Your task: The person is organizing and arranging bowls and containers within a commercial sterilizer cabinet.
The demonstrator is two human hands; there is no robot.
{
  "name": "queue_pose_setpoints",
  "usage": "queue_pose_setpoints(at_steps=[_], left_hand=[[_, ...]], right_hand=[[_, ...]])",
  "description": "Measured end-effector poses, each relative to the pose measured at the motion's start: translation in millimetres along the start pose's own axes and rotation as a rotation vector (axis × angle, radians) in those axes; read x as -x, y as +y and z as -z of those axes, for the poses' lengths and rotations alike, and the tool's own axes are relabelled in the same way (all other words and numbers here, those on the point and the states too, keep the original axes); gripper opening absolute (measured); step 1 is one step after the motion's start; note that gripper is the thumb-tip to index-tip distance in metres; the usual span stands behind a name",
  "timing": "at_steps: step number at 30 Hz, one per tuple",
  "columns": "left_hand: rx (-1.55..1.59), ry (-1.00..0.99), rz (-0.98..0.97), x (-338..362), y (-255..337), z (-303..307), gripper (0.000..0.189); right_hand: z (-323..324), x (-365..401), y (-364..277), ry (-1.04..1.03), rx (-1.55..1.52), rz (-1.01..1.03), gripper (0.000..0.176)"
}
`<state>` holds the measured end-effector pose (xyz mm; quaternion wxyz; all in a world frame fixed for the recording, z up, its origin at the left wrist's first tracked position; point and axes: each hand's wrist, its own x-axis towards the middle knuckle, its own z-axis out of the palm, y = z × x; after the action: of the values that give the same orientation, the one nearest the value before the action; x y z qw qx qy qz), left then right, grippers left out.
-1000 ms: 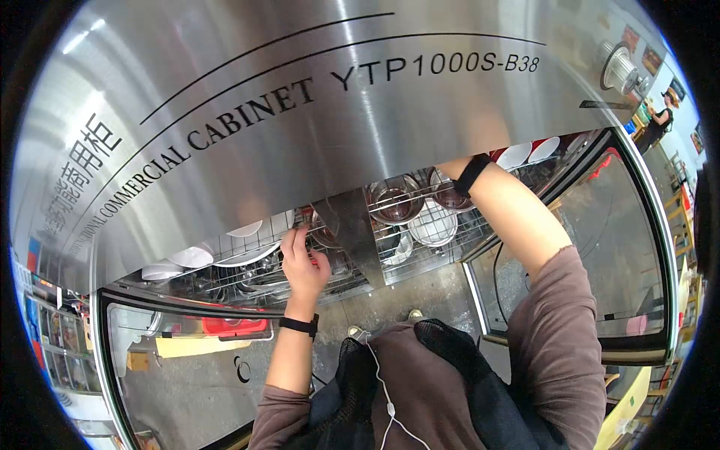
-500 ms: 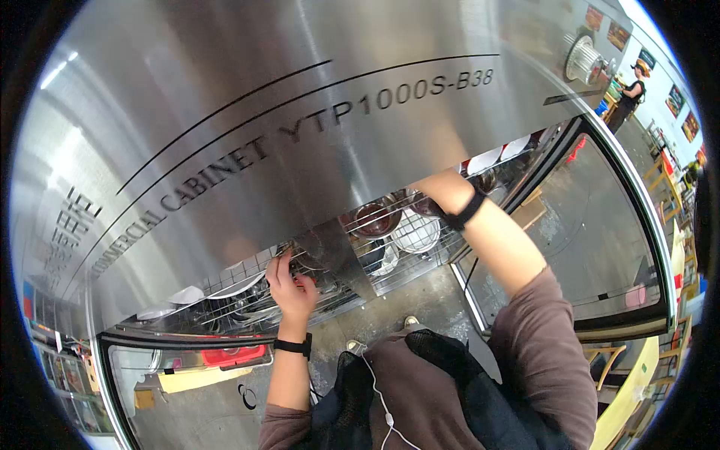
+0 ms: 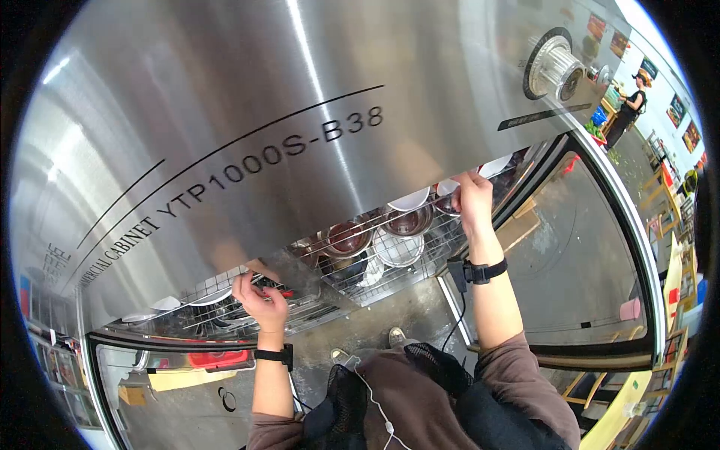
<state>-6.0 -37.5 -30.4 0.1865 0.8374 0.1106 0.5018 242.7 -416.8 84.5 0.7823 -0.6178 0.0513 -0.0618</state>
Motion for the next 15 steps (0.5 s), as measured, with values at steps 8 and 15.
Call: queue_pose_setpoints(at_steps=[8, 15], left_hand=[[-0.060, -0.043, 0.107, -0.2, 13.9, 6.7, 0.064], [-0.109, -0.069, 0.092, -3.9, 19.7, 11.7, 0.063]], right_hand=[[-6.6, -5.1, -6.6, 0.120, -0.071, 0.062, 0.015], [-0.3, 10.9, -11.7, 0.199, -0.275, 0.238, 0.015]])
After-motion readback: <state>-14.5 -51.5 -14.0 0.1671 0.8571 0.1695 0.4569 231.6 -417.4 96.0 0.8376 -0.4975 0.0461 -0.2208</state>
